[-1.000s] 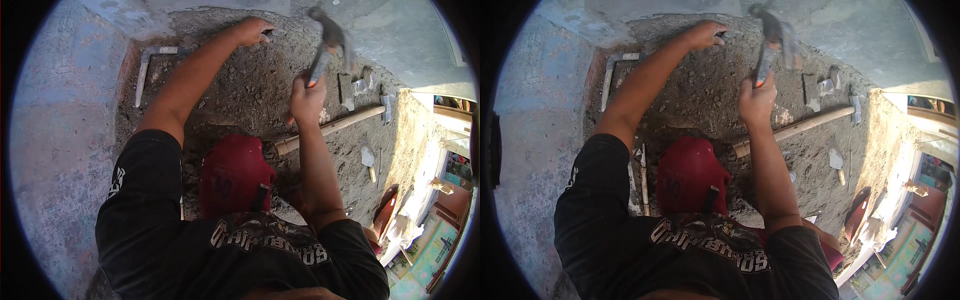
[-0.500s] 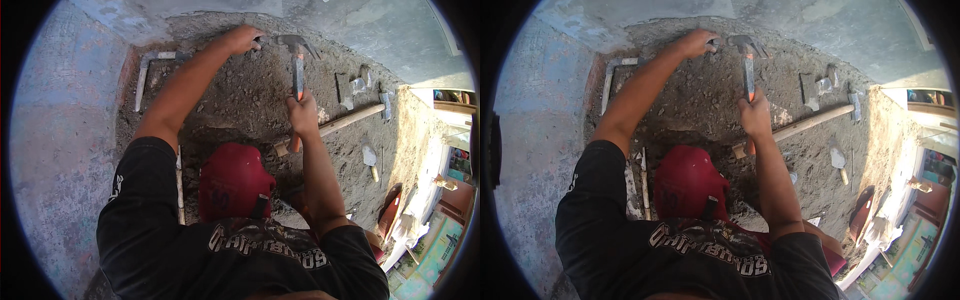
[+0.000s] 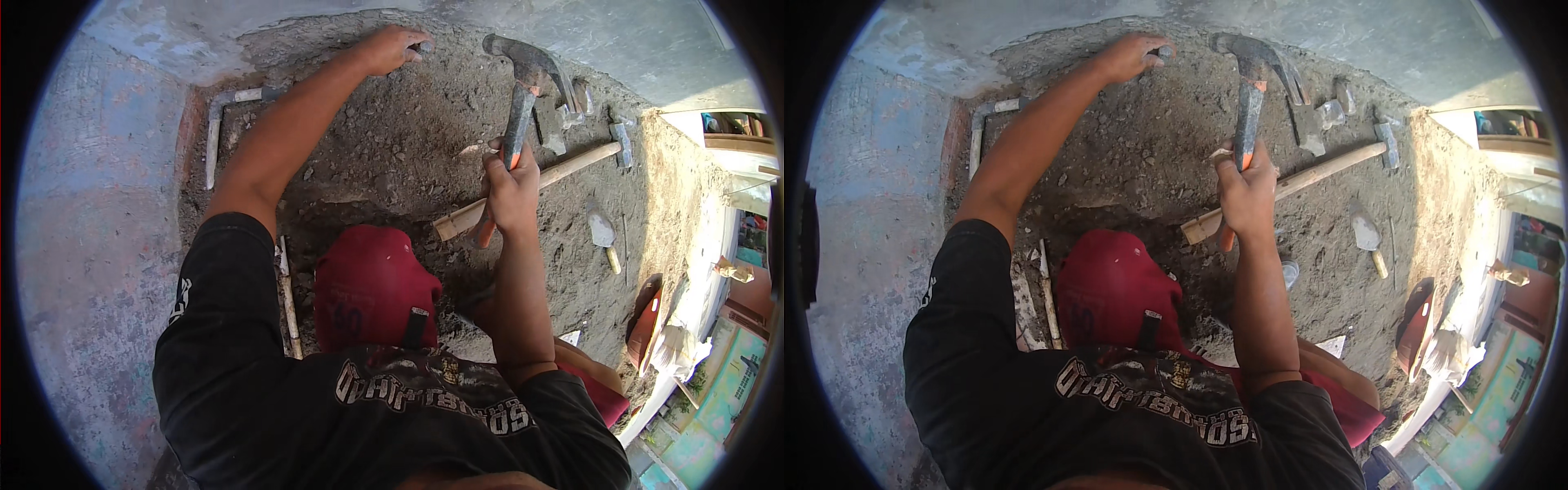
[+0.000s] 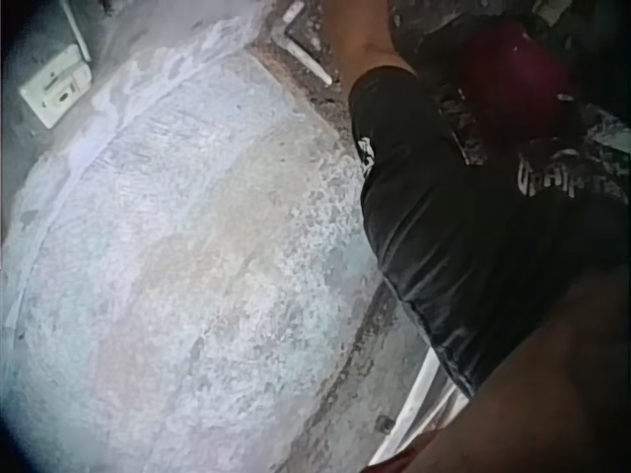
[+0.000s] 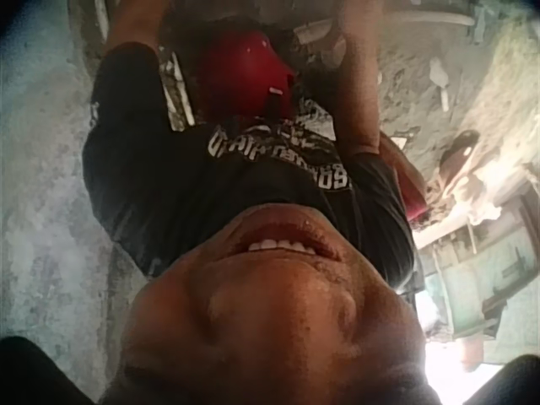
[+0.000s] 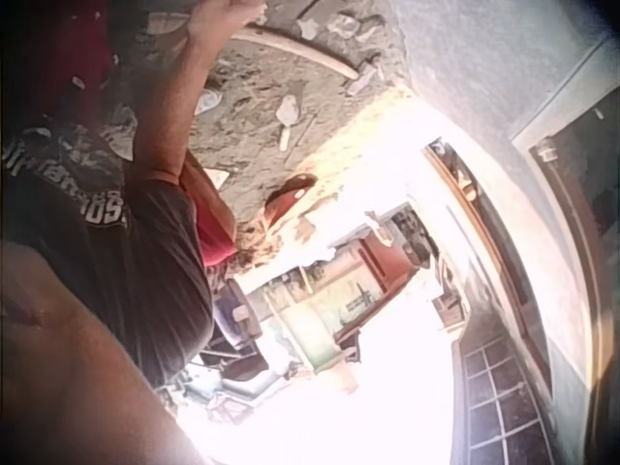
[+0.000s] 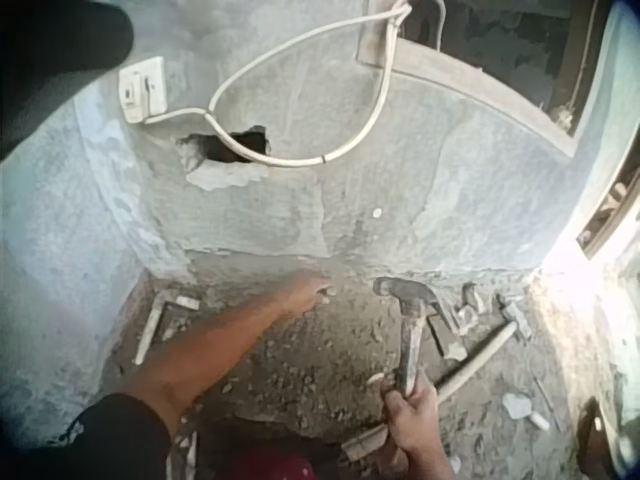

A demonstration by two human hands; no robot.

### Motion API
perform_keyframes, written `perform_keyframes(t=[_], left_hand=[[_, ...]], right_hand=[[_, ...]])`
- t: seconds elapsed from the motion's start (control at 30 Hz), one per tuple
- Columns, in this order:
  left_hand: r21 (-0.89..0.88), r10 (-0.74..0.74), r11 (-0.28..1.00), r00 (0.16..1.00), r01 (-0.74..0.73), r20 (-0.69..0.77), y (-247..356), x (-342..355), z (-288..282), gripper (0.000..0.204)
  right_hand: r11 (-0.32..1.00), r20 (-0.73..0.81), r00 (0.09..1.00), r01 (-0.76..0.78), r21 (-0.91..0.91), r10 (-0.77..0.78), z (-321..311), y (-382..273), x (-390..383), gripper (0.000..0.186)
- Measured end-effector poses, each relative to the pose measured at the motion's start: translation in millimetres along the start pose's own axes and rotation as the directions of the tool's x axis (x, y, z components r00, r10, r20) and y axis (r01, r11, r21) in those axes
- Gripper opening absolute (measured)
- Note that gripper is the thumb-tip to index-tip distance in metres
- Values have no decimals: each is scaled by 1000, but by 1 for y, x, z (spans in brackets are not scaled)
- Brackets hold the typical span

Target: Using a hammer and a small chisel or punch to remove material from a concrete wall near the floor at a renovation site.

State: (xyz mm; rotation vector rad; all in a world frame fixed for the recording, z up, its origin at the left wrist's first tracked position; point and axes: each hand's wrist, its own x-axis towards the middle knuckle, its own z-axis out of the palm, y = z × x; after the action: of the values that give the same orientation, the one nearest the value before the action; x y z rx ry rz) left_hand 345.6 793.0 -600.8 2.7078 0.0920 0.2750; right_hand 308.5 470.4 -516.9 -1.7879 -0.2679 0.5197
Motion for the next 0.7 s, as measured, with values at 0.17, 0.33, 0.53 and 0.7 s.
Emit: perform_keyframes(t=[0.17,0.33,0.53,0.7], left_hand=[[-30,-13,999,1000,13,16,-5,6,14,30],[-105,150,980,974,-169,-169,19,14,9,35],[-228,-97,967,991,115,87,18,29,-5,41],[-21,-82,996,997,82,-4,-15,22,2,45]], right_hand=[[979,-71,980,177,-99,-185,-3,-4,4,18],[986,-136,976,164,-36,-168,0,-15,6,20],[980,-101,979,169,-104,-179,4,-20,24,21],[946,-155,941,274,-173,-301,32,-27,34,32]])
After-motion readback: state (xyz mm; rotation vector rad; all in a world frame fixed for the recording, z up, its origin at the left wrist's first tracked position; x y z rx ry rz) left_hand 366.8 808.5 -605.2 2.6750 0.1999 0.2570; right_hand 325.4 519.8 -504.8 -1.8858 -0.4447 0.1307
